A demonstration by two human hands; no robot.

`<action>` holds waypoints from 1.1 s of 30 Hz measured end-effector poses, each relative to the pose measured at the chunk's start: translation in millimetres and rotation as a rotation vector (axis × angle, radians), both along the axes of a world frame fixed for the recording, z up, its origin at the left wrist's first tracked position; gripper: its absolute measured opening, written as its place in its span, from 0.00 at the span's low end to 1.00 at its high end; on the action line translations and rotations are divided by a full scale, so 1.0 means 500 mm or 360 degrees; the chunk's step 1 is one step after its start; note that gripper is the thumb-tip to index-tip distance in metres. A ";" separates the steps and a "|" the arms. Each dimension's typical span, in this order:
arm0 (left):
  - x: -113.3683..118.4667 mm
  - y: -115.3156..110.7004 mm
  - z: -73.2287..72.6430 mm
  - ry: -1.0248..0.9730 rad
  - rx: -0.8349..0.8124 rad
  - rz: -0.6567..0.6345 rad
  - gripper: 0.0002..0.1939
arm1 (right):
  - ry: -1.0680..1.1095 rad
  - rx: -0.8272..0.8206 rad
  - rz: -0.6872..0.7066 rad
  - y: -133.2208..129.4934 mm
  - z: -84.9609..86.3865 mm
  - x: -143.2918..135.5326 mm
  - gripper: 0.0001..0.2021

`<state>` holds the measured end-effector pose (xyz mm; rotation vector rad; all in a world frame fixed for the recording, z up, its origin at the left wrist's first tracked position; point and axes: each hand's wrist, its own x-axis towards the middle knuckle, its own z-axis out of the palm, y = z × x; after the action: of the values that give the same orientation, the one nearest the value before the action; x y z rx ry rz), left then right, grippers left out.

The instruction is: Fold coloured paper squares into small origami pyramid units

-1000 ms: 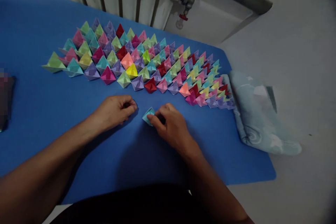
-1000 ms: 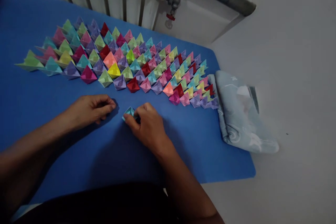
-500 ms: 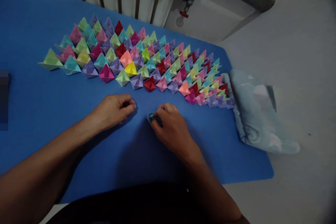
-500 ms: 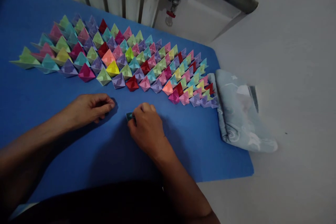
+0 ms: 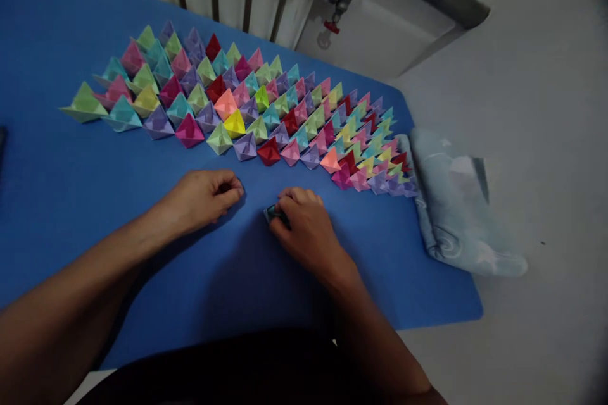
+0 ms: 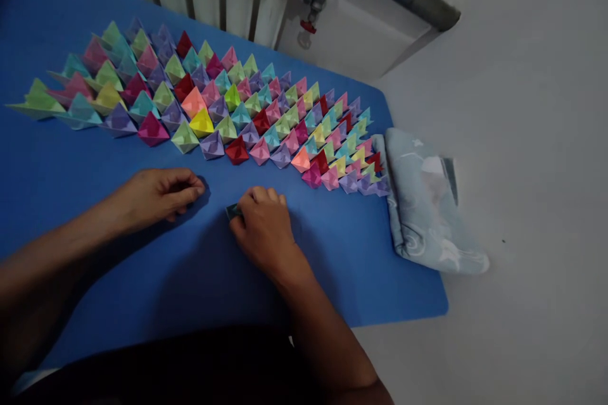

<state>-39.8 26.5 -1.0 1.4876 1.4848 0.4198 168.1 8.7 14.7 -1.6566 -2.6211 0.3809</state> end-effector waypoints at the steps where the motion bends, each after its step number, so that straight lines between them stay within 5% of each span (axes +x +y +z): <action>1: 0.000 0.000 -0.001 0.0003 0.0009 -0.0001 0.17 | 0.0007 0.0019 0.0000 -0.001 -0.001 0.002 0.05; 10: -0.002 -0.003 -0.004 -0.0041 -0.0004 0.0023 0.15 | -0.0096 0.0048 0.0150 0.003 0.000 0.002 0.07; 33: 0.002 -0.001 0.004 0.0099 0.0107 -0.0031 0.16 | 0.0166 0.0035 0.0090 0.005 -0.013 -0.005 0.06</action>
<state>-38.9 25.9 1.1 1.5796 1.5164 0.4191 165.6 11.3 7.9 -1.5158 -2.5910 0.4260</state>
